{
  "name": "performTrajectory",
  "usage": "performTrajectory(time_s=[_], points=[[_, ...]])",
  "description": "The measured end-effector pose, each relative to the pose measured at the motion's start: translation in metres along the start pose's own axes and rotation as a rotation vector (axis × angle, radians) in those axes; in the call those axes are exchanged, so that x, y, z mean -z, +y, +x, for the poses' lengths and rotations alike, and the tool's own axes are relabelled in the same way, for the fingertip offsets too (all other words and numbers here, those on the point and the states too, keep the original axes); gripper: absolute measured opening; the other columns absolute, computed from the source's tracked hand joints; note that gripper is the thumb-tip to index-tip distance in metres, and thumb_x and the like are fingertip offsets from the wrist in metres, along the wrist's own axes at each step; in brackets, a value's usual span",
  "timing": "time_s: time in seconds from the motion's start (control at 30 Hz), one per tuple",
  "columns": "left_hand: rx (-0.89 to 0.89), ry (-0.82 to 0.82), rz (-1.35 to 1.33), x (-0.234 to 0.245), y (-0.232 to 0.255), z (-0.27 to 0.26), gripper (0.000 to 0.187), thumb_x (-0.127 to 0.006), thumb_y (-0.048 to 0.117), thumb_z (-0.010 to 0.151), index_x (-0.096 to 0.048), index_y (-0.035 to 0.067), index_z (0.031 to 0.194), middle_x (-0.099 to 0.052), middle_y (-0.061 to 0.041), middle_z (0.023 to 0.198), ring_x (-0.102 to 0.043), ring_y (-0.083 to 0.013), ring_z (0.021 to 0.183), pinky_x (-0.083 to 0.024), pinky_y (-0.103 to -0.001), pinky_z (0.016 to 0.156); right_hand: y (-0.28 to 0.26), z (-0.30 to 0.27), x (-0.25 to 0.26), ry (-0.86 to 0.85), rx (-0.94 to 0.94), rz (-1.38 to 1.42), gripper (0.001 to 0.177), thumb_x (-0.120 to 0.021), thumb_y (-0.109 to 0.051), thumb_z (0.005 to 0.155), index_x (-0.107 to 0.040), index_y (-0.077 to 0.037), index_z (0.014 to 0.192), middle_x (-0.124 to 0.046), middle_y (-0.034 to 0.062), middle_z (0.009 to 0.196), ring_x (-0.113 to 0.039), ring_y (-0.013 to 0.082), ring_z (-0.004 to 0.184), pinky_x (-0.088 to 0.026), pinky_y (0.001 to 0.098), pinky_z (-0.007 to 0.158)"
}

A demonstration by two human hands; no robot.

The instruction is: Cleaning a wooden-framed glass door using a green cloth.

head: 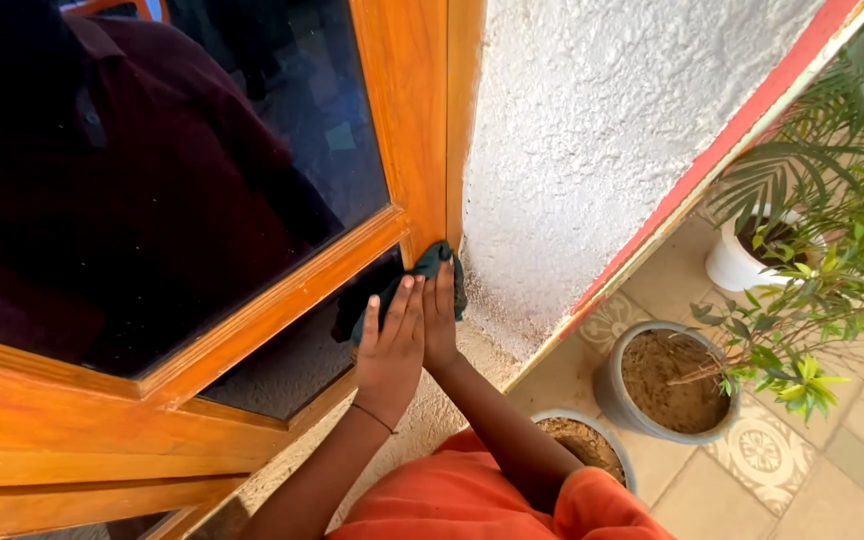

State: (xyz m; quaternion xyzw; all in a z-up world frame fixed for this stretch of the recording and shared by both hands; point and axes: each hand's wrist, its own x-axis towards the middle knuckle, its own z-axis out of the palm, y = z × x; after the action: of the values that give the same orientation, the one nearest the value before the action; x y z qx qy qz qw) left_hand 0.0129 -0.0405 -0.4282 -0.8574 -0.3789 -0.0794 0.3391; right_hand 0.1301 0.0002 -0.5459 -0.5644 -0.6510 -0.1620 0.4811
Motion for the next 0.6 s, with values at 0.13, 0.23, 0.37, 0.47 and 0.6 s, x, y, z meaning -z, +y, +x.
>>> performTrajectory(time_s=[0.13,0.23,0.37,0.47,0.6], points=[[-0.019,-0.002,0.002,-0.005,-0.002,-0.003,0.061,-0.046,0.024,0.099,-0.040,0.004,0.156,-0.030,-0.005,0.168,-0.016,-0.0211,0.157,-0.008,-0.051,0.126,-0.004,-0.001,0.004,0.043,-0.047,0.006,0.054,-0.052,-0.016,0.107,-0.037,0.017,0.148,-0.023,0.0411,0.160,-0.026,0.0591,0.150,-0.034,0.0641,0.121],[-0.067,-0.052,-0.044,-0.036,0.015,-0.018,0.062,-0.044,0.025,0.100,-0.038,0.002,0.157,-0.029,-0.008,0.167,-0.017,-0.0237,0.157,-0.009,-0.048,0.126,-0.005,-0.027,0.000,0.014,-0.086,-0.005,0.052,-0.053,-0.016,0.104,-0.042,0.014,0.144,-0.026,0.0383,0.159,-0.030,0.0562,0.147,-0.035,0.0637,0.118],[-0.094,-0.173,-0.188,-0.075,0.045,-0.042,0.063,-0.044,0.024,0.098,-0.036,-0.003,0.155,-0.025,-0.010,0.169,-0.016,-0.0242,0.156,-0.011,-0.042,0.125,0.000,-0.075,-0.010,-0.139,-0.194,-0.047,0.048,-0.056,-0.017,0.099,-0.050,0.006,0.141,-0.033,0.0269,0.156,-0.036,0.0500,0.145,-0.034,0.0608,0.115],[-0.074,-0.147,-0.251,-0.064,0.040,-0.035,0.062,-0.044,0.022,0.099,-0.035,-0.002,0.155,-0.025,-0.010,0.169,-0.018,-0.0242,0.156,-0.015,-0.043,0.124,0.002,-0.072,-0.017,-0.133,-0.295,0.005,0.048,-0.056,-0.016,0.101,-0.049,0.005,0.143,-0.032,0.0245,0.159,-0.037,0.0487,0.143,-0.035,0.0576,0.115],[-0.041,0.006,-0.261,-0.028,0.010,-0.012,0.060,-0.045,0.019,0.099,-0.039,-0.001,0.156,-0.026,-0.009,0.169,-0.020,-0.0237,0.156,-0.019,-0.043,0.124,-0.008,-0.023,0.001,-0.014,-0.350,0.107,0.046,-0.054,-0.014,0.103,-0.048,0.006,0.145,-0.025,0.0311,0.164,-0.036,0.0504,0.141,-0.034,0.0558,0.115]])
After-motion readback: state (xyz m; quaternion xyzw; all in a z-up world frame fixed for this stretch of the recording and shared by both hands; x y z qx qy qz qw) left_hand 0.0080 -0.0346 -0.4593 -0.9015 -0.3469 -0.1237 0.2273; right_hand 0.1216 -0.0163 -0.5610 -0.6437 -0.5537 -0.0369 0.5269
